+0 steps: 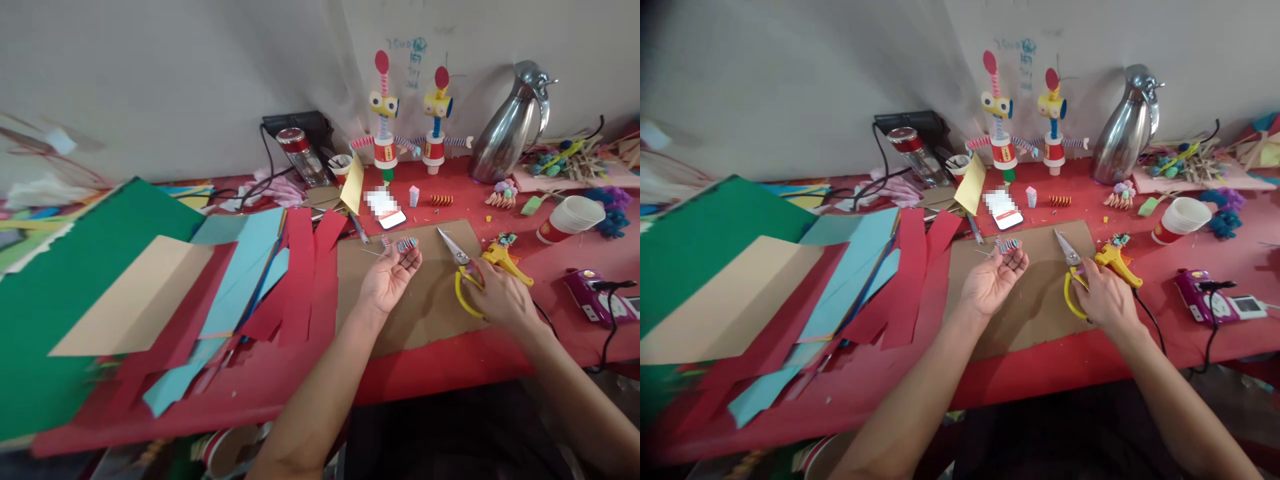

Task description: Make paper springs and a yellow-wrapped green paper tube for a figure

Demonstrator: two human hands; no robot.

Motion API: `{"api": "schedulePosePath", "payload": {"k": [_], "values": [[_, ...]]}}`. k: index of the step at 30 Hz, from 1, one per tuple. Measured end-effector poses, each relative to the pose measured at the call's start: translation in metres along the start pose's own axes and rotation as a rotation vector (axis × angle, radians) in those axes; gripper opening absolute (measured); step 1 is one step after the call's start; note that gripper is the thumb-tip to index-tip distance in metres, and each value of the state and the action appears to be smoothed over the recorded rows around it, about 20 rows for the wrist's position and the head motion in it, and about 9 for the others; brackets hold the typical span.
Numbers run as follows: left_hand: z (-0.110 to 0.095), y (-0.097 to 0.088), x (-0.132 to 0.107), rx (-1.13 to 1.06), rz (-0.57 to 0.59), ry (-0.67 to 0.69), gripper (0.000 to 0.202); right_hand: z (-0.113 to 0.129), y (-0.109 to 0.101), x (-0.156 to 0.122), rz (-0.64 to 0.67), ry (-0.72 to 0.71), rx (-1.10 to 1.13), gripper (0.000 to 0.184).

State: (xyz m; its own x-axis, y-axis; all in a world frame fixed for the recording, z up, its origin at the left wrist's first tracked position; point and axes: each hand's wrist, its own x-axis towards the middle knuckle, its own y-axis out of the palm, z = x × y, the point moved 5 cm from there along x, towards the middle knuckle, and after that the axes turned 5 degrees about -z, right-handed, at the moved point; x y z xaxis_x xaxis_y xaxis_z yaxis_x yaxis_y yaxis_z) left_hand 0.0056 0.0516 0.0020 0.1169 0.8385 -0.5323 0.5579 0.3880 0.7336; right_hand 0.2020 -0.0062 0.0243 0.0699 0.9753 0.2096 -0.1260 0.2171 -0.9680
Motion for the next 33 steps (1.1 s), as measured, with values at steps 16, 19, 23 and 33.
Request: {"api": "schedulePosePath", "payload": {"k": [16, 19, 23, 33], "values": [[-0.011, 0.001, 0.003, 0.227, 0.119, 0.147, 0.009, 0.071, 0.014, 0.059, 0.110, -0.088, 1.251, 0.025], [-0.012, 0.001, 0.002, 0.269, 0.153, 0.209, 0.006, 0.065, 0.017, 0.059, 0.118, -0.050, 1.323, 0.024], [-0.011, 0.001, -0.001, 0.413, 0.192, 0.321, 0.020, 0.058, 0.020, 0.063, 0.131, -0.018, 1.391, 0.022], [-0.010, -0.006, 0.008, 0.393, 0.128, 0.240, 0.014, 0.058, 0.028, 0.060, 0.156, 0.038, 1.574, 0.047]]}}
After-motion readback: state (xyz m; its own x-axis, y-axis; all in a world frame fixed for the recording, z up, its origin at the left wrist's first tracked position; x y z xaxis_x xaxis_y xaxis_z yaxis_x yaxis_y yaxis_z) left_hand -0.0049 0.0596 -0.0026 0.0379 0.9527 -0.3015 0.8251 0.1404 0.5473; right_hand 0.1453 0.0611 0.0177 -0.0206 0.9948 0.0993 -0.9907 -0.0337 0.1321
